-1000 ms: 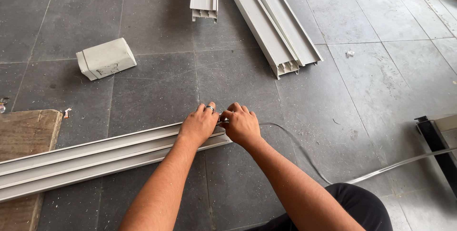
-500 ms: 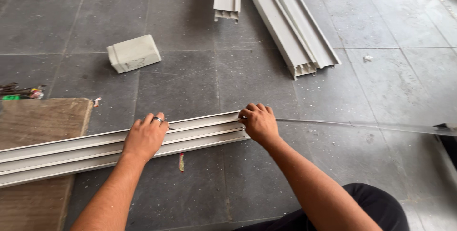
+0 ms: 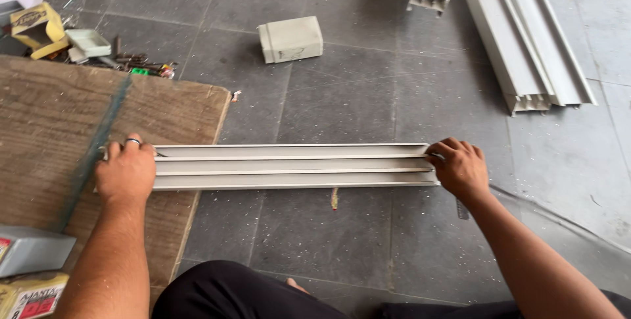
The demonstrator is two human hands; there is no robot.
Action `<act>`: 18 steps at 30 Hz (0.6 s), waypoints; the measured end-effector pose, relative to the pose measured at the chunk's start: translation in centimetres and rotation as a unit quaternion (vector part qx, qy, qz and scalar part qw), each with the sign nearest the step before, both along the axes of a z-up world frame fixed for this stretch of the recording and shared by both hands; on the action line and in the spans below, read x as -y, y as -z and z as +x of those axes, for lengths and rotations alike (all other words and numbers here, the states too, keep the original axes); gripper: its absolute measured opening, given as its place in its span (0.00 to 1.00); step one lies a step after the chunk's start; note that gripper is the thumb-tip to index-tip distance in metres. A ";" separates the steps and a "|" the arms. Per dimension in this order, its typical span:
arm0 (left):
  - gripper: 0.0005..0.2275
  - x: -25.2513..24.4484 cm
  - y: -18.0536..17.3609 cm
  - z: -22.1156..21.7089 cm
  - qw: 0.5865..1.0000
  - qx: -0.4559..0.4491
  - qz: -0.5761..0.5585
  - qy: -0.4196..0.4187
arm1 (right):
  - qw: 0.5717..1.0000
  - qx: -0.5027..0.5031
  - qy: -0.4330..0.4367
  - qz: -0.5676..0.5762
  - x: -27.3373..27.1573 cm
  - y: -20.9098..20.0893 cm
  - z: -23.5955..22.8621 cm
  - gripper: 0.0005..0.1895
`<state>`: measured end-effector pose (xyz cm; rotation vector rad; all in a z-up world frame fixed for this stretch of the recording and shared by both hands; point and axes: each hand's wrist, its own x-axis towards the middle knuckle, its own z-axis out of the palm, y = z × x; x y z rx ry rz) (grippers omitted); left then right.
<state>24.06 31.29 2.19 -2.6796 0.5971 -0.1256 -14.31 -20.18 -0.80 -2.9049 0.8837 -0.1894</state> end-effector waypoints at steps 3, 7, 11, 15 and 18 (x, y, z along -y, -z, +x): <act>0.12 -4.5 1.4 3.6 0.998 0.010 0.003 -0.060 | 1.000 -0.007 -0.002 -0.005 0.1 0.3 0.1 0.12; 0.14 -10.4 1.9 7.6 0.976 -0.011 0.015 -0.219 | 1.000 -0.015 -0.003 -0.013 0.1 0.5 0.2 0.12; 0.17 -12.3 3.3 8.3 0.960 0.008 -0.026 -0.278 | 1.000 -0.020 0.017 0.013 -0.1 0.9 0.2 0.13; 0.29 -7.2 2.5 7.5 0.968 0.016 -0.064 -0.244 | 0.999 -0.012 0.027 0.028 -0.2 1.3 -0.1 0.14; 0.20 1.7 1.7 2.3 0.975 -0.018 -0.185 -0.124 | 0.998 0.004 0.050 0.037 -1.2 1.7 -0.1 0.13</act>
